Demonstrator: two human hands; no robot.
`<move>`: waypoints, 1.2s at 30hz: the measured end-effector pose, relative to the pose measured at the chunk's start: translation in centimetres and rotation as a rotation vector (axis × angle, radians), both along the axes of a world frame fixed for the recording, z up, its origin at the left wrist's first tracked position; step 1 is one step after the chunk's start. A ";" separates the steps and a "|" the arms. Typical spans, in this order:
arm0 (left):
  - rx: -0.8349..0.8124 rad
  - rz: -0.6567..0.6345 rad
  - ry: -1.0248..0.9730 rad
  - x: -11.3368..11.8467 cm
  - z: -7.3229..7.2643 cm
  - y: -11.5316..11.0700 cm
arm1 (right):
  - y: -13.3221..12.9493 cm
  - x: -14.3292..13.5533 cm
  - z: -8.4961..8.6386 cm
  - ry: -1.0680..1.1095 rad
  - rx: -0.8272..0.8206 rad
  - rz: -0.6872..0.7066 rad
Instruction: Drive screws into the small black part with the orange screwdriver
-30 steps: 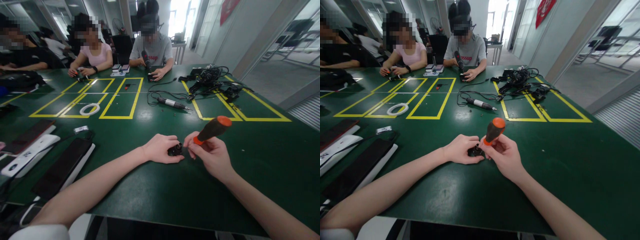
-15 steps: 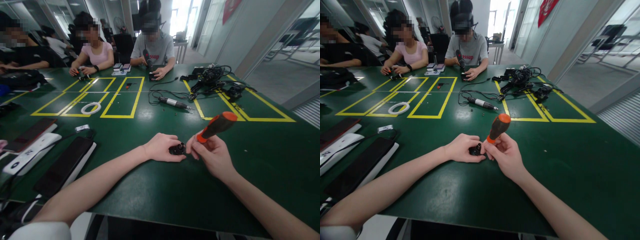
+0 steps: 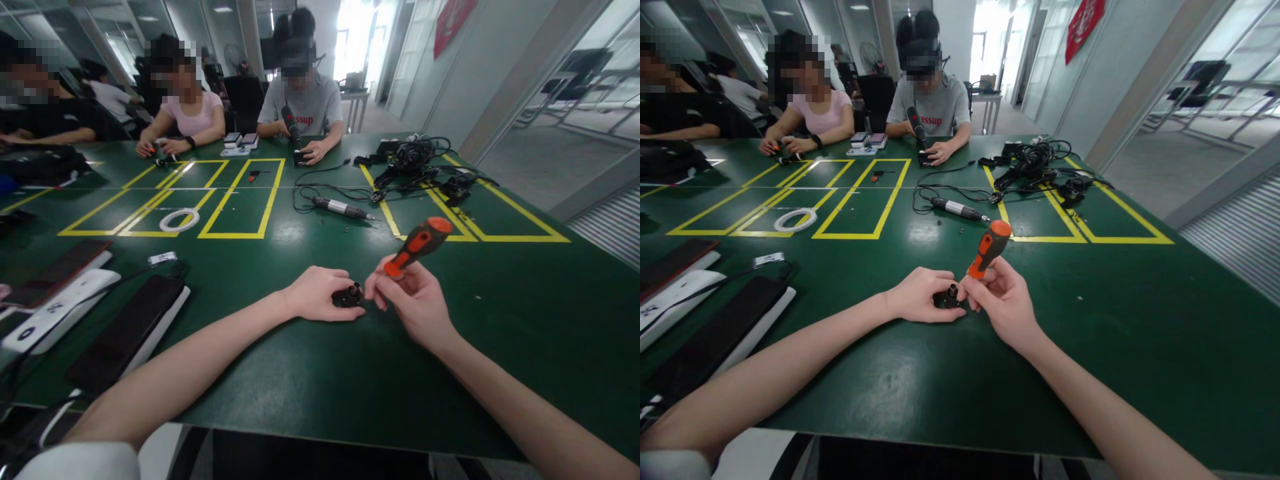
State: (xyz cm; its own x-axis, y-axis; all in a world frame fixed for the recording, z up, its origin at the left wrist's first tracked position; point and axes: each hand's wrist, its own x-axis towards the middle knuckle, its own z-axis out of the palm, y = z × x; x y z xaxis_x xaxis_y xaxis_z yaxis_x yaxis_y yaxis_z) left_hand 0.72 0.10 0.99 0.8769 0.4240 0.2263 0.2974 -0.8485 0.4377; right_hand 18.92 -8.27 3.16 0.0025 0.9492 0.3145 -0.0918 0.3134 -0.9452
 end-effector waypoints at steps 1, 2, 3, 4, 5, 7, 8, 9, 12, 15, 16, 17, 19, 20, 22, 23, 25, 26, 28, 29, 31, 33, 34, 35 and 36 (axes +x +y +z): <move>0.005 -0.003 0.003 0.0 0.0 0.0 | 0.0 0.1 0.1 -0.022 -0.002 -0.008; 0.013 -0.003 0.003 0.0 0.0 0.0 | 0.0 0.2 0.2 -0.043 0.002 -0.012; 0.020 -0.002 0.002 0.0 0.0 0.1 | 0.0 0.3 0.3 -0.060 0.010 -0.013; 0.024 -0.002 0.000 0.0 -0.1 0.1 | 0.0 0.3 0.3 -0.072 0.018 -0.009; 0.023 -0.003 -0.002 -0.1 -0.1 0.1 | 0.0 0.3 0.3 -0.081 0.022 0.002; 0.014 -0.004 0.000 -0.1 -0.1 0.1 | 0.0 0.3 0.3 -0.085 0.013 0.040; 0.008 -0.001 0.003 -0.1 -0.1 0.0 | 0.0 0.2 0.2 -0.076 0.002 0.059; 0.003 0.002 0.003 -0.1 -0.1 0.0 | 0.0 0.1 0.1 -0.060 -0.008 0.073; -0.011 0.002 -0.003 -0.1 0.1 0.0 | 0.0 -0.2 -0.1 0.009 0.005 0.059; -0.021 -0.007 -0.003 -0.1 0.2 0.0 | -0.1 -0.2 0.0 -0.013 0.009 0.015; -0.019 -0.005 0.000 -0.1 0.2 0.0 | -0.1 -0.2 0.1 -0.039 0.002 0.007; -0.017 -0.003 0.003 -0.1 0.3 0.0 | -0.1 -0.2 0.2 -0.066 -0.004 0.004; -0.014 -0.003 0.005 -0.1 0.2 0.0 | -0.1 -0.1 0.4 -0.096 0.000 0.011; -0.017 -0.005 0.006 -0.1 0.2 0.0 | -0.1 -0.1 0.4 -0.101 0.006 0.020; -0.027 -0.009 0.001 -0.1 0.1 0.0 | -0.1 -0.1 0.4 -0.096 0.009 0.044; -0.030 -0.007 -0.005 -0.1 0.1 0.0 | -0.1 -0.1 0.3 -0.085 0.009 0.054; -0.029 -0.001 -0.016 0.0 0.0 0.0 | -0.1 -0.3 0.2 -0.047 0.008 0.060; -0.025 0.002 -0.018 0.0 0.0 0.0 | -0.1 -0.3 0.2 -0.029 0.008 0.053; -0.017 0.003 -0.012 0.0 0.0 0.0 | -0.1 -0.4 0.2 -0.021 0.003 0.026; -0.015 0.004 -0.007 0.0 0.0 0.0 | -0.1 -0.4 0.3 -0.032 -0.003 0.013; -0.010 0.003 0.002 0.0 0.1 0.0 | -0.1 -0.4 0.4 -0.063 -0.012 -0.007; -0.003 -0.001 0.008 0.0 0.1 0.0 | 0.0 -0.2 0.4 -0.084 -0.009 -0.010; 0.004 -0.002 0.011 0.0 0.1 0.0 | 0.1 -0.2 0.4 -0.089 -0.005 -0.005; 0.011 0.001 0.012 0.0 0.1 0.0 | 0.1 -0.1 0.4 -0.091 -0.003 0.005; 0.013 0.006 0.012 0.0 0.1 0.0 | 0.1 -0.1 0.3 -0.089 -0.004 0.018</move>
